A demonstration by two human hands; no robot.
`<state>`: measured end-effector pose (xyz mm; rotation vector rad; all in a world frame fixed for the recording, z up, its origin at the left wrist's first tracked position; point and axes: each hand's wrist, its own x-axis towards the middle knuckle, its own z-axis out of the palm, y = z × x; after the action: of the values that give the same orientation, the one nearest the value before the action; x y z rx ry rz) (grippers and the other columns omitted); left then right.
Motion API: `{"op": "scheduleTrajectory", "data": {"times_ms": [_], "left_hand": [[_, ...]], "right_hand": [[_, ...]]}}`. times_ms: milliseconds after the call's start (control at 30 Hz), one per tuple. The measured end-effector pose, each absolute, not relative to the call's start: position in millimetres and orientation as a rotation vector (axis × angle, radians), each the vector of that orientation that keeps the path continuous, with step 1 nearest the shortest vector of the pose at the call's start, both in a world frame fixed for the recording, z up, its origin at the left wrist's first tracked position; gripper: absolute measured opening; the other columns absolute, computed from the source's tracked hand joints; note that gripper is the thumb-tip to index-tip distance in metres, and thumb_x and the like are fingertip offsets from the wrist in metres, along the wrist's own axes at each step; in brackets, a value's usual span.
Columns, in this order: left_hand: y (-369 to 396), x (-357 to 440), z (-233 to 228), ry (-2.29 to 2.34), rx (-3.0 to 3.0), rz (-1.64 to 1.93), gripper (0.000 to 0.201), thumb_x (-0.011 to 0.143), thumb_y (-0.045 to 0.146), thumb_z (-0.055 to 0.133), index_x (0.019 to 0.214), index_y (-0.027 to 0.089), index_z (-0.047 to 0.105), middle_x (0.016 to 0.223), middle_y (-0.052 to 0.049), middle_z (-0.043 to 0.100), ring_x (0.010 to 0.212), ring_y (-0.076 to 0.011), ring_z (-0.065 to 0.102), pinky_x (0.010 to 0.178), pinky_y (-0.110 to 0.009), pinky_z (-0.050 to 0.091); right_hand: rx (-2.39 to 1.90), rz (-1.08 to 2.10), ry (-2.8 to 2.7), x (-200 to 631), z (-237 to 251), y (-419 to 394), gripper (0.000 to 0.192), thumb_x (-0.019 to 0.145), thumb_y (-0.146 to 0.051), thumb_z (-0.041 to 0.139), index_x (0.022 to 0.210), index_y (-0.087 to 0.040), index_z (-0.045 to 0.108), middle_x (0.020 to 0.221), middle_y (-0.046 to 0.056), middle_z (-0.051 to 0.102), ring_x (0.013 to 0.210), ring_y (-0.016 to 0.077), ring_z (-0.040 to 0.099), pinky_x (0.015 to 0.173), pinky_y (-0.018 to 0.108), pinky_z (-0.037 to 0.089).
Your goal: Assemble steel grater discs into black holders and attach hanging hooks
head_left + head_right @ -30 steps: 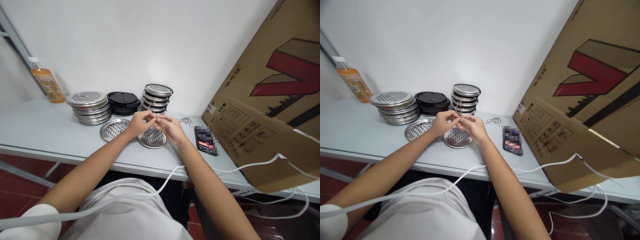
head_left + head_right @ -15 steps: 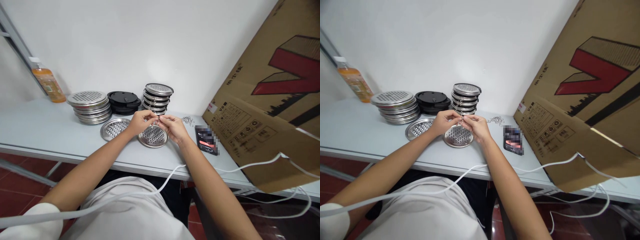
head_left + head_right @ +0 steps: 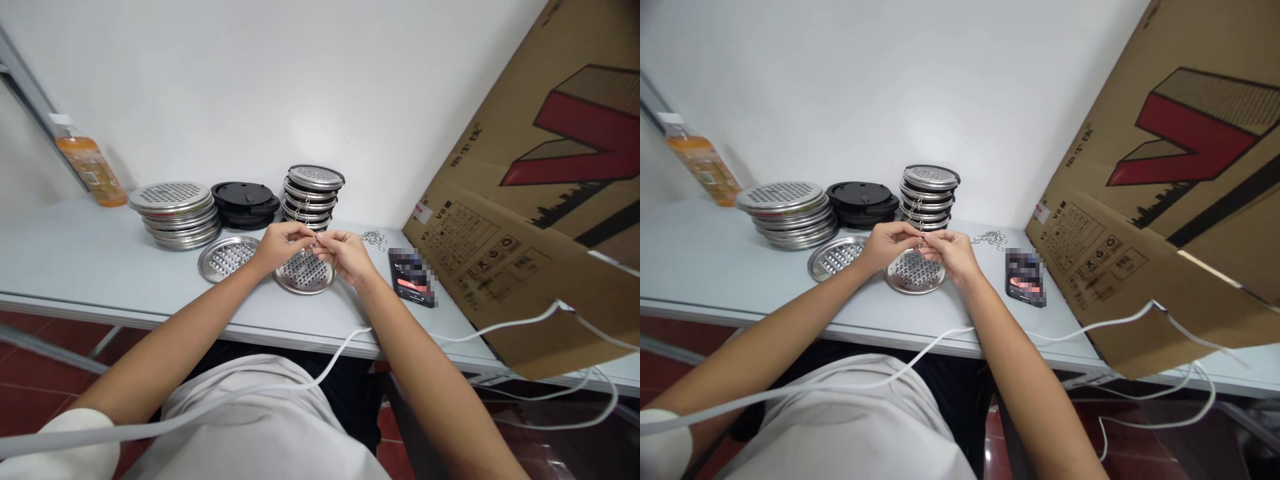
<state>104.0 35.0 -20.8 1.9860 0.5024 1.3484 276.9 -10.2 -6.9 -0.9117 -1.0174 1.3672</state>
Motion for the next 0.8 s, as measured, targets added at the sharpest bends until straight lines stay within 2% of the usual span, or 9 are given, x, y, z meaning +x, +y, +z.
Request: {"op": "scheduleTrajectory", "data": {"times_ms": [267,533,800], "left_hand": [[39.7,102.1,-22.1,0.483,1.822,1.305,0.021,0.073,0.030,0.084,0.085,0.014,0.078,0.082,-0.008,0.078,0.076,-0.0210,0.075,0.073,-0.033,0.062],[36.7,99.9,-18.9,0.516,2.036,1.318,0.011,0.079,0.025,0.076,0.078,0.015,0.072,0.074,-0.004,0.072,0.068,-0.0152,0.067,0.064,-0.026,0.054],[36.6,98.9,-19.1,0.503,2.077,1.310,0.010,0.082,0.025,0.074,0.080,0.016,0.071,0.074,-0.003,0.071,0.069,-0.0150,0.065,0.064,-0.026,0.051]], "right_hand": [[-0.871,1.302,-1.059,278.2,-6.5,-10.9,0.034,0.058,-0.034,0.094,0.075,-0.014,0.073,0.065,0.005,0.073,0.055,0.0107,0.067,0.050,0.016,0.055],[-0.857,1.276,-1.178,276.1,-7.0,-11.1,0.043,0.055,-0.044,0.093,0.075,-0.015,0.070,0.059,0.001,0.070,0.051,0.0102,0.063,0.051,0.020,0.053],[-0.861,1.165,-1.248,275.8,-7.0,-14.0,0.039,0.060,-0.045,0.091,0.074,-0.015,0.070,0.061,0.002,0.071,0.052,0.0113,0.064,0.049,0.021,0.053]]}}
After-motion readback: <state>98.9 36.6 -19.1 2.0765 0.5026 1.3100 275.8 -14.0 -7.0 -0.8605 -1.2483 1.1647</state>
